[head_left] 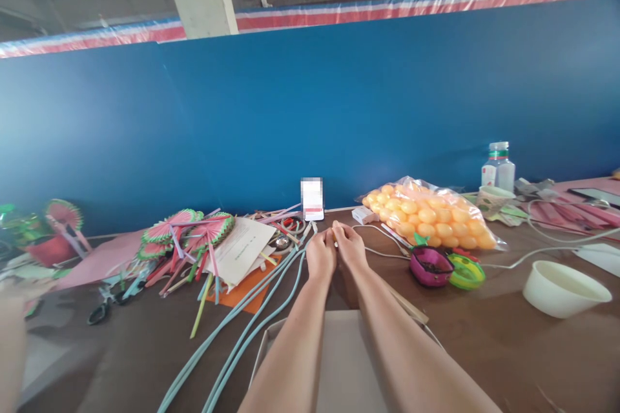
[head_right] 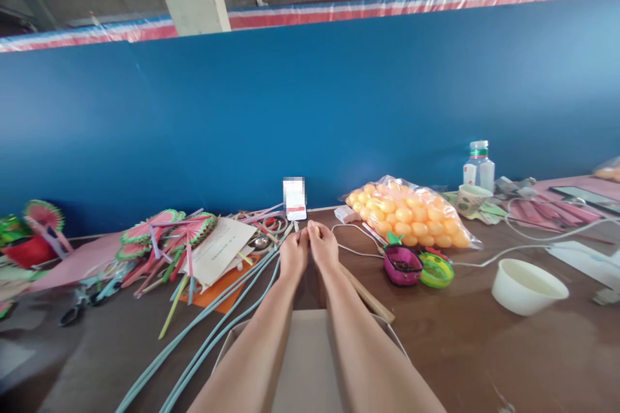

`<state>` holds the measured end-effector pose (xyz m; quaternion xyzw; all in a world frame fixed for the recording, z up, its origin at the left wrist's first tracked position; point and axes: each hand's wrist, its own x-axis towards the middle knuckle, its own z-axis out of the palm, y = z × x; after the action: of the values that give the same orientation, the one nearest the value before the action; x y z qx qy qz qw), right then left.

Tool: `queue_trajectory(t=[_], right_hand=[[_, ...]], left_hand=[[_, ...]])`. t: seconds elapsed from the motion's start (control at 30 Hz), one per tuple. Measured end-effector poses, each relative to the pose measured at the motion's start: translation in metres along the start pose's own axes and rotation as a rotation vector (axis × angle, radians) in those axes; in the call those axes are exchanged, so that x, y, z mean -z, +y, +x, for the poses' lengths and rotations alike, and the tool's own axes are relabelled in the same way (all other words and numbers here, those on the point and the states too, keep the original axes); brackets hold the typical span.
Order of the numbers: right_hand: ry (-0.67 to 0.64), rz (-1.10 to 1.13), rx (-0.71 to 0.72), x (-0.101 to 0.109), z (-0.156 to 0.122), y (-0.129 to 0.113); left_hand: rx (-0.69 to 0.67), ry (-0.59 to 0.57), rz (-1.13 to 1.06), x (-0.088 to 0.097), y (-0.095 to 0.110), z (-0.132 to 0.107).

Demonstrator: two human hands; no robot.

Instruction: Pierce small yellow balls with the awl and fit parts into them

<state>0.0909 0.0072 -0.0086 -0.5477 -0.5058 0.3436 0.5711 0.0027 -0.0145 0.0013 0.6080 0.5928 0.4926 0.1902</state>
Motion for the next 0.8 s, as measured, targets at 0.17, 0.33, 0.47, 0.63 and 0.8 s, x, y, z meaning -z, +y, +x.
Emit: queue_trajectory(t=[0.17,0.33,0.47,0.63,0.8], right_hand=[[-0.002,-0.146,0.092,-0.002,0.001,0.004],[-0.028,-0.233,0.132,-0.005,-0.006,-0.003],[-0.047,-0.218,0.159,-0.009,-0.010,-0.007],[-0.025,-0.117,0.225,-0.013,-0.010,-0.006],[0.064,0.020,0.124,-0.014,-0.007,-0.004]], left_hand=[[0.139,-0.040,-0.014,0.004,0.004,0.001],[0.251,-0.039,-0.089,0.005,-0.001,0.006],[0.383,0.008,-0.376,0.003,-0.008,0.010],[0.538,0.090,-0.819,-0.002,-0.009,0.011],[0.503,0.083,-1.038,-0.002,-0.003,0.009]])
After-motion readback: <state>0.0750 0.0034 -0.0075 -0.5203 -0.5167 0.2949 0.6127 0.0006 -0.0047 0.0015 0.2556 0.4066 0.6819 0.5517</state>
